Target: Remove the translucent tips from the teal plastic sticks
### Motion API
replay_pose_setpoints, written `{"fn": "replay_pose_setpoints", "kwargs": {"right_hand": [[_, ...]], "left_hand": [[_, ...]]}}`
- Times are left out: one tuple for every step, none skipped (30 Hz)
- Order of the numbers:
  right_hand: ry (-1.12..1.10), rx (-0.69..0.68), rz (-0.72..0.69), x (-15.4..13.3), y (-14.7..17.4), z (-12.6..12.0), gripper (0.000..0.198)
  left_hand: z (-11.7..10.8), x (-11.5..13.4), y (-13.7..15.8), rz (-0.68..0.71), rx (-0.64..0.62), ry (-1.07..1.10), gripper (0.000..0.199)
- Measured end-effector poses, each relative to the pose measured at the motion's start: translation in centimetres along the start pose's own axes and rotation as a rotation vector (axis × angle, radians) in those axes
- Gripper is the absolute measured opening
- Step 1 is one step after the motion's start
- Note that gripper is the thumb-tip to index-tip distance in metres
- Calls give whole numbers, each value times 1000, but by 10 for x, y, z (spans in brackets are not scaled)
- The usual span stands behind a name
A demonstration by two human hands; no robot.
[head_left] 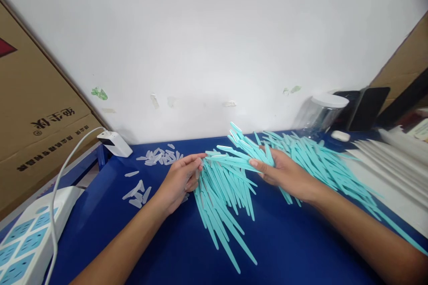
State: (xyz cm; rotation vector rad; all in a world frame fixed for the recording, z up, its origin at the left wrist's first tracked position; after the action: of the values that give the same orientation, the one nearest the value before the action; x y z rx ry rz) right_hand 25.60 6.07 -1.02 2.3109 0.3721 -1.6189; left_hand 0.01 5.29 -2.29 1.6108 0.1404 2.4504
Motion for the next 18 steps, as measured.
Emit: {"fn": "replay_pose_setpoints", "kwargs": {"right_hand": [[8,3,12,1,0,0,47],[14,3,19,2,1,0,47],[19,2,17,1,1,0,46],[21,-2,8,1,1,0,46],[22,-3,-7,0,1,0,45],[24,-5,-22,-1,1,-1,45],[27,-4,-34,-2,1,-1,44],[31,0,-40,-2,0,-2,44],[38,4,-43,-2,0,-3,44],[45,5,-45,-1,-1,-3,44],[52,7,-44,-1,-1,-3,45],[57,9,-40,0,-1,-3,45],[61,15,-34,0,-1,-3,46],[65,20,-27,1,-1,-3,47],[66,27,-20,1,0,-3,48],[64,33,-15,1,0,-3,48],[58,34,-13,1,1,-3,48],[46,29,-14,1,1,-3,48]], "left_hand": [[-1,1,0,12,8,-16,33],[-2,1,0,26,19,-27,37],[-2,3,0,41,31,-31,38],[-3,4,0,54,39,-29,38],[-3,5,0,65,42,-27,37],[-2,5,0,76,42,-26,34],[-1,6,0,88,41,-26,32],[-1,7,1,98,36,-29,30],[0,7,1,108,28,-33,29],[1,8,1,118,19,-41,29],[2,8,1,126,10,-51,29],[3,8,1,136,2,-64,29],[3,8,1,146,-7,-79,29],[3,8,2,158,-15,-94,29],[3,9,2,167,-21,-108,29],[3,9,1,174,-26,-120,30],[2,9,1,181,-27,-129,30],[1,9,1,187,-23,-136,31]]}}
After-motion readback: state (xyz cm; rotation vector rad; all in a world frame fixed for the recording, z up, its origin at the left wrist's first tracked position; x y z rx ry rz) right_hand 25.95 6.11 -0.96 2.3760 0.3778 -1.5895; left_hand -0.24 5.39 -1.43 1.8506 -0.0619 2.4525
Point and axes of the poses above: each hand's wrist, its own y-axis away from the middle knuckle, its own z-axis out of the palm, x = y × z, the point moved 6 cm from there along -y, towards the middle knuckle, and after that the axes turned 11 degrees about y, right-handed, at the moved point
